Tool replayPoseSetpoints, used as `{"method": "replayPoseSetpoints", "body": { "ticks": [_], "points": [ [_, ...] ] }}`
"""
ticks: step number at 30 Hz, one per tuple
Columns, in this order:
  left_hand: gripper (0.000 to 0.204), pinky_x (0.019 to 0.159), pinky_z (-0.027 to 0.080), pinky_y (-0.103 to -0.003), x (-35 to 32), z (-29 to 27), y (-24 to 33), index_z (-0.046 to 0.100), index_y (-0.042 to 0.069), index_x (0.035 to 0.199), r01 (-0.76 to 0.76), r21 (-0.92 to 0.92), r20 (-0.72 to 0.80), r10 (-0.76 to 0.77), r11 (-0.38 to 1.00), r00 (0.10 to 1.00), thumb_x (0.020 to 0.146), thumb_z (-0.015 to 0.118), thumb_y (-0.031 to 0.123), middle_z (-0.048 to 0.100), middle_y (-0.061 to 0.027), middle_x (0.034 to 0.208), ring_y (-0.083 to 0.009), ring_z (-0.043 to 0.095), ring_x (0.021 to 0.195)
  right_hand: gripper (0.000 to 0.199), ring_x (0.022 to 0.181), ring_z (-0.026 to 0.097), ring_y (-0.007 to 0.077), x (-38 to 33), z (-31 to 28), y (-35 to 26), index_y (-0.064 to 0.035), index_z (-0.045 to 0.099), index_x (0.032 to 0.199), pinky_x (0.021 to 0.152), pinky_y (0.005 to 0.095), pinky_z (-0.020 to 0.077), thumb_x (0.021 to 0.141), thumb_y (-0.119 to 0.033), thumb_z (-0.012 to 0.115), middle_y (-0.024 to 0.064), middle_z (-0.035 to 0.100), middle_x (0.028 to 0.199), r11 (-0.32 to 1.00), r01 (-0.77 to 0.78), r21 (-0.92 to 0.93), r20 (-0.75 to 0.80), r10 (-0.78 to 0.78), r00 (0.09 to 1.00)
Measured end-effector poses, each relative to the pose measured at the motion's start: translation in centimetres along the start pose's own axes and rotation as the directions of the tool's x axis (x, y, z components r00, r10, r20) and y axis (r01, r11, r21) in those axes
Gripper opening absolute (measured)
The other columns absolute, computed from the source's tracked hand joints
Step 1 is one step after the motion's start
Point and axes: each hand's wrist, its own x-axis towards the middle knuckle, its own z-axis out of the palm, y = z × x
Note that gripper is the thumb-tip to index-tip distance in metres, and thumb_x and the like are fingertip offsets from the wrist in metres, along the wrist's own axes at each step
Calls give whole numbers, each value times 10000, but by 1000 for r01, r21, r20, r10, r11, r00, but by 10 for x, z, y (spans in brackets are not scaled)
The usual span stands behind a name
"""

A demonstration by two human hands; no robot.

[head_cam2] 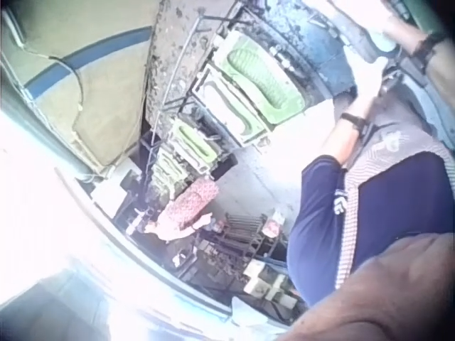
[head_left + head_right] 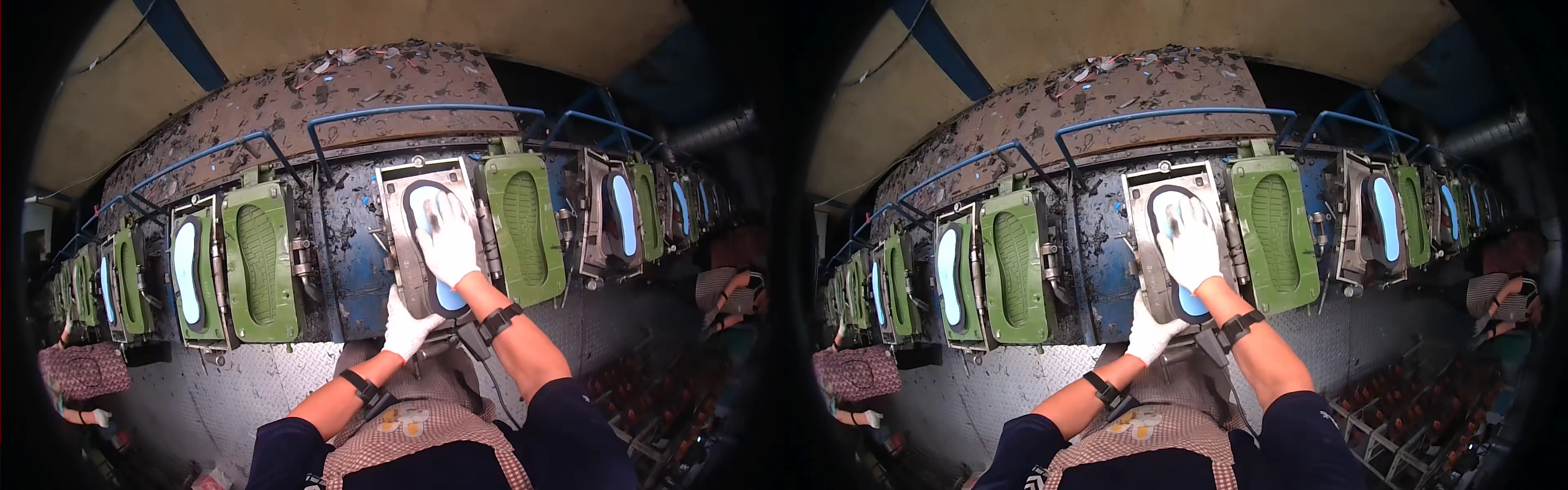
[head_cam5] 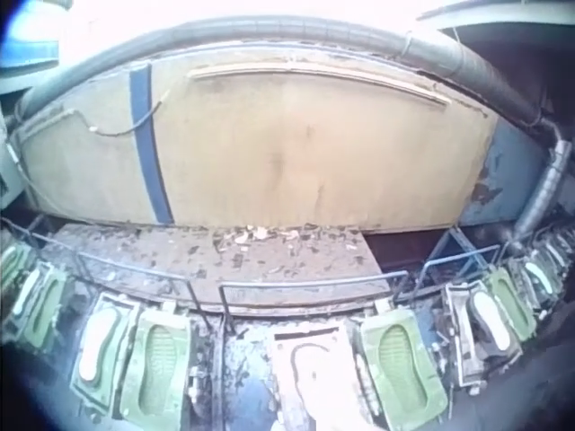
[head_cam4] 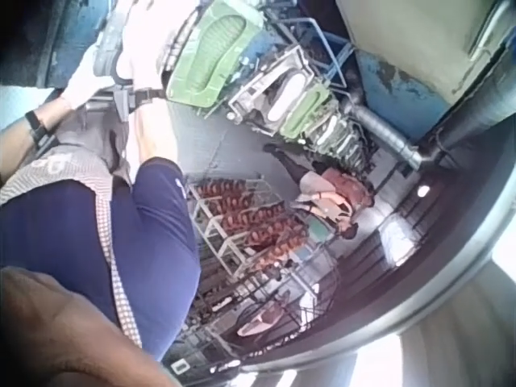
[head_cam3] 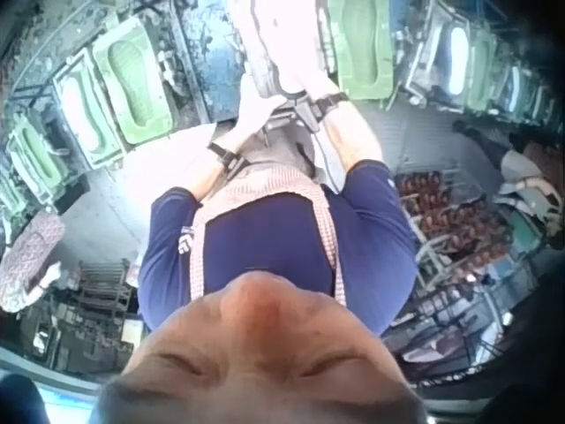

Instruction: The recorder places blue shoe components into a series of molds on a circular assembly line machine and manually secures them.

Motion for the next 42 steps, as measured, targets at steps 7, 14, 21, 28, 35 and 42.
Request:
{"method": "replayPoseSetpoints", "body": {
  "ticks": [7, 14, 21, 28, 35, 42],
  "points": [
    [893, 1140, 375, -570, 9, -13, 21, 558, 131, 1447, -561, 578, -52, 713, 593, 699, 634, 913, 237, 441, -239, 1485, -464, 420, 1388, 650, 1331, 565, 295, -97, -26, 17, 15, 402, 1525, 1126, 391, 459, 935, -88, 656, 192, 492, 1483, 391, -316, 864, 267, 176, 947],
    [390, 1016, 521, -439, 26, -12, 41, 695, 32, 1171, -766, 313, 108, 780, 561, 616, 791, 782, 57, 693, -144, 1207, -371, 639, 1188, 433, 1229, 558, 363, -133, -59, 44, -12, 680, 1249, 1063, 439, 473, 878, -227, 735, 152, 597, 1290, 900, 228, 371, 201, -318, 927],
    [142, 998, 531, -432, 22, -16, 37, 719, 16, 1022, -679, 161, 6, 687, 717, 727, 883, 707, 40, 723, -151, 1109, -360, 670, 1135, 148, 898, 660, 307, -124, -62, 28, -69, 721, 989, 814, 389, 544, 892, -177, 753, 88, 691, 952, 801, -61, 595, 202, -76, 976],
    [504, 913, 547, -461, 22, -9, 55, 691, 49, 1145, -786, 434, 177, 813, 442, 555, 689, 857, 188, 642, -140, 1090, -381, 634, 1082, 234, 1146, 592, 334, -22, -45, 3, -62, 687, 1118, 1019, 447, 474, 937, -210, 672, 129, 661, 1180, 928, 247, 279, -59, -240, 969],
    [540, 913, 539, -445, 21, -19, 45, 685, 73, 1199, -804, 391, 222, 802, 447, 554, 687, 838, 151, 621, -115, 1132, -358, 613, 1137, 228, 1049, 590, 349, 49, 19, -13, -59, 661, 1068, 919, 473, 482, 932, -236, 611, 146, 630, 1084, 982, 185, 27, 132, -187, 973],
    [317, 1059, 462, -485, 67, -11, 78, 669, 79, 1047, -957, 282, 583, 781, 65, 225, 770, 734, 219, 624, -111, 1160, -327, 578, 1194, 536, 1450, 401, 389, 11, -11, 21, -29, 583, 1418, 1215, 434, 318, 979, -337, 596, 213, 448, 1558, 951, -131, 282, 39, 125, 991]
  ]
}}
